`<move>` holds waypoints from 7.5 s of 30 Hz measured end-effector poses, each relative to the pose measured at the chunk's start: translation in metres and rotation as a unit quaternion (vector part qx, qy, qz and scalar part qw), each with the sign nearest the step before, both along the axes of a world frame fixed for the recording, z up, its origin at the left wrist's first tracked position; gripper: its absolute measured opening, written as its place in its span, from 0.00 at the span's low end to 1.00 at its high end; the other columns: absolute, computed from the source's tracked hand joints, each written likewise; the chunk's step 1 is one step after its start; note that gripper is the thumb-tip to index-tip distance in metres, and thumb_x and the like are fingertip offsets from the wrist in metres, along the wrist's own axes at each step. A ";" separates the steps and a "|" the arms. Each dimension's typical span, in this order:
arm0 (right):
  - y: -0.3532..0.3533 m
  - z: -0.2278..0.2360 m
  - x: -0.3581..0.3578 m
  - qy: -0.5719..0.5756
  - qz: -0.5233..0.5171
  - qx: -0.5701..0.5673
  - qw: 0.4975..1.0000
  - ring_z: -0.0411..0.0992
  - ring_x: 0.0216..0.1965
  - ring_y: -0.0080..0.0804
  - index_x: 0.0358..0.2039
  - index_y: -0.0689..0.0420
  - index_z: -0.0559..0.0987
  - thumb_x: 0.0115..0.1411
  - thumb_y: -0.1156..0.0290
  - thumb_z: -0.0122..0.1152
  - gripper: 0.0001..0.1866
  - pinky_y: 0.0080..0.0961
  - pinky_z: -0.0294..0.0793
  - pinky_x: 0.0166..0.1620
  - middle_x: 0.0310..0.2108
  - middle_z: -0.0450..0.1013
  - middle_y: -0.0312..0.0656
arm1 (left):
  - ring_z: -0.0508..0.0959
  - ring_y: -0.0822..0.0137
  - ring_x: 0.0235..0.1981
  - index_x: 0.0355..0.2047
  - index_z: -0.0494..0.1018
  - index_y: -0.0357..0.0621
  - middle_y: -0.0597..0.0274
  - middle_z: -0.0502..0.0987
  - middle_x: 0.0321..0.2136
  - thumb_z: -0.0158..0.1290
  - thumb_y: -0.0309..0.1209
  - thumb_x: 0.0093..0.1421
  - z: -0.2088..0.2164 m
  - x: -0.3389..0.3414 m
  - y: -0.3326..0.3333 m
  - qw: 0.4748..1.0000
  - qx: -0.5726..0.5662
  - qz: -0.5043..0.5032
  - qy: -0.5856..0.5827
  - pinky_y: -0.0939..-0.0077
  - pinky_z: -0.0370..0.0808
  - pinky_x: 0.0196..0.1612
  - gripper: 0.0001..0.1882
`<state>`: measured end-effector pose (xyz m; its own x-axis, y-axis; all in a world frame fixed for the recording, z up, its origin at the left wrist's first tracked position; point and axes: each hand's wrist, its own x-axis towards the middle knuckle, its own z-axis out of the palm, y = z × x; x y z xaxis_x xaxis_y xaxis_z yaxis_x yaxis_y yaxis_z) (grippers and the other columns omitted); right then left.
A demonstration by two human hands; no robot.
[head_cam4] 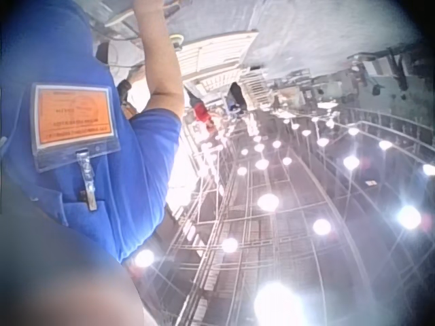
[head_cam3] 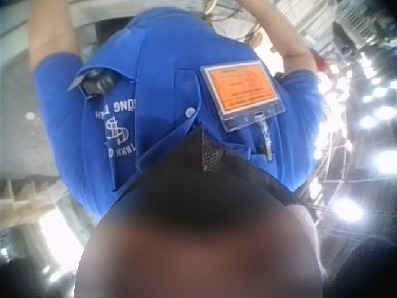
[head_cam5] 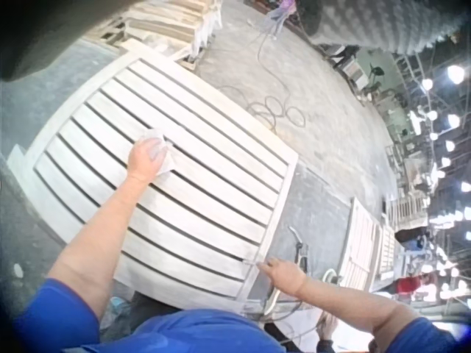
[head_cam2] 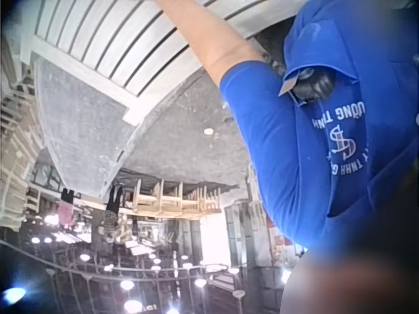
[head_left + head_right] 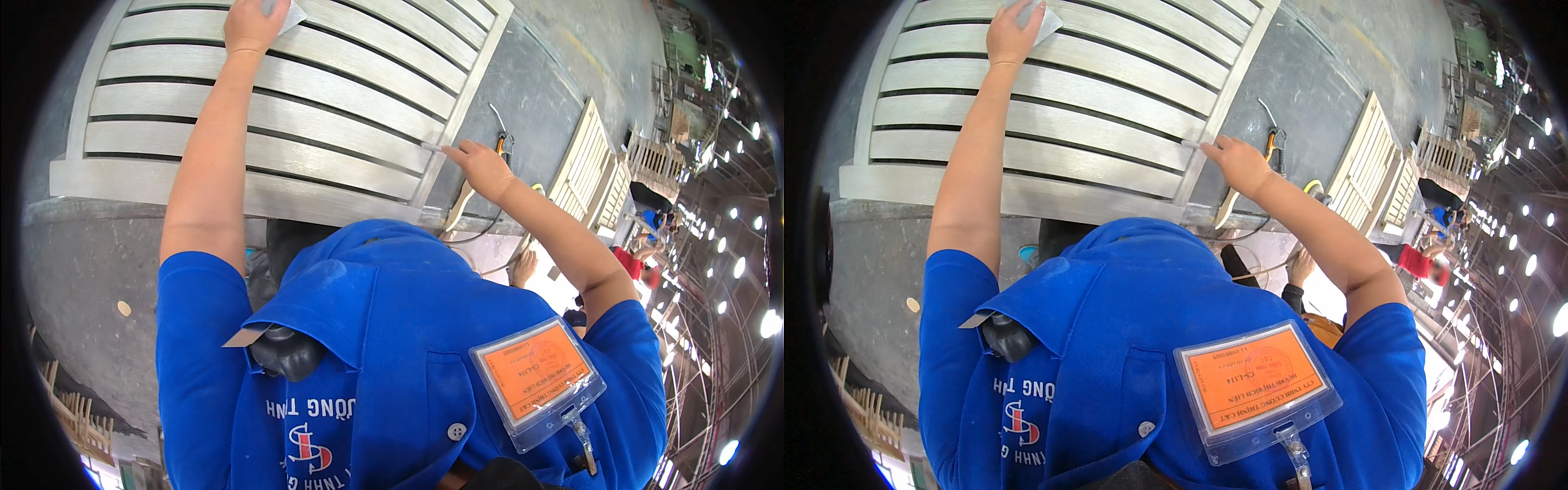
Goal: The person cleans a white slatted wooden panel using a brush and a cloth, then stacks it with other panels. The person repeats the cleaning process on another panel, flipping it over to clean both sides.
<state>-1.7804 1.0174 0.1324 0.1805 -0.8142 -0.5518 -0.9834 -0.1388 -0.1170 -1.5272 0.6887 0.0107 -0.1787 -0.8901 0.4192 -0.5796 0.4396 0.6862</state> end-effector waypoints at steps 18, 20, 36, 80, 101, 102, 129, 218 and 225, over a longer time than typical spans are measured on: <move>-0.044 -0.013 0.044 0.151 0.014 0.166 0.974 0.75 0.37 0.40 0.34 0.58 0.78 0.51 0.76 0.51 0.10 0.32 0.76 0.36 0.35 0.74 0.46 | 0.73 0.49 0.41 0.33 0.76 0.37 0.46 0.75 0.36 0.55 0.36 0.51 -0.002 0.000 -0.003 1.000 -0.026 -0.005 -0.008 0.63 0.70 0.46 0.15; -0.054 -0.009 0.047 0.172 0.043 0.212 0.961 0.76 0.36 0.40 0.28 0.58 0.79 0.50 0.76 0.53 0.07 0.31 0.76 0.35 0.33 0.76 0.45 | 0.73 0.49 0.41 0.33 0.76 0.37 0.47 0.76 0.36 0.56 0.36 0.50 -0.003 0.001 -0.004 1.000 -0.005 -0.003 -0.013 0.63 0.70 0.46 0.15; -0.057 0.001 0.026 0.140 0.091 0.181 0.969 0.75 0.34 0.41 0.41 0.52 0.76 0.49 0.79 0.51 0.17 0.34 0.75 0.33 0.30 0.75 0.44 | 0.73 0.49 0.41 0.34 0.76 0.36 0.46 0.76 0.36 0.55 0.36 0.50 -0.003 0.002 -0.004 1.000 -0.003 -0.002 -0.003 0.63 0.70 0.47 0.16; -0.012 0.007 0.072 0.145 0.085 0.180 0.969 0.76 0.33 0.41 0.31 0.56 0.78 0.50 0.76 0.53 0.08 0.33 0.75 0.33 0.29 0.76 0.44 | 0.75 0.68 0.36 0.35 0.76 0.33 0.52 0.78 0.33 0.52 0.45 0.56 0.044 0.250 0.260 0.837 0.540 0.090 0.026 0.76 0.69 0.42 0.23; -0.008 0.006 0.080 0.180 0.064 0.190 0.963 0.76 0.34 0.39 0.27 0.57 0.79 0.49 0.76 0.54 0.06 0.31 0.76 0.33 0.28 0.76 0.44 | 0.75 0.67 0.34 0.33 0.72 0.24 0.50 0.76 0.33 0.62 0.43 0.49 0.003 0.162 0.262 0.746 0.615 0.088 0.240 0.76 0.70 0.40 0.28; -0.008 0.004 0.080 0.199 0.054 0.177 0.962 0.76 0.34 0.39 0.27 0.57 0.79 0.50 0.76 0.54 0.06 0.31 0.76 0.34 0.28 0.76 0.44 | 0.75 0.67 0.34 0.33 0.73 0.24 0.50 0.76 0.33 0.62 0.44 0.49 0.003 0.161 0.263 0.747 0.613 0.088 0.244 0.76 0.70 0.40 0.28; 0.051 0.008 0.067 -0.048 0.086 0.040 0.994 0.73 0.30 0.36 0.45 0.56 0.72 0.47 0.74 0.53 0.21 0.31 0.72 0.32 0.25 0.72 0.39 | 0.74 0.68 0.35 0.33 0.73 0.26 0.53 0.77 0.33 0.62 0.44 0.49 -0.004 0.164 0.266 0.747 0.612 0.081 0.247 0.77 0.69 0.42 0.27; -0.180 -0.010 -0.097 0.243 0.006 0.086 0.966 0.75 0.38 0.41 0.33 0.55 0.80 0.50 0.75 0.53 0.10 0.34 0.75 0.36 0.37 0.76 0.46 | 0.74 0.64 0.40 0.43 0.70 0.29 0.53 0.76 0.38 0.58 0.34 0.53 0.019 0.167 0.252 0.717 0.663 0.128 0.171 0.73 0.68 0.46 0.22; -0.188 -0.007 -0.097 0.227 0.038 0.096 0.969 0.75 0.39 0.41 0.30 0.57 0.81 0.51 0.73 0.53 0.09 0.34 0.76 0.36 0.35 0.76 0.45 | 0.73 0.63 0.44 0.47 0.68 0.29 0.52 0.74 0.42 0.58 0.33 0.52 0.011 0.168 0.254 0.724 0.631 0.075 0.268 0.71 0.66 0.49 0.25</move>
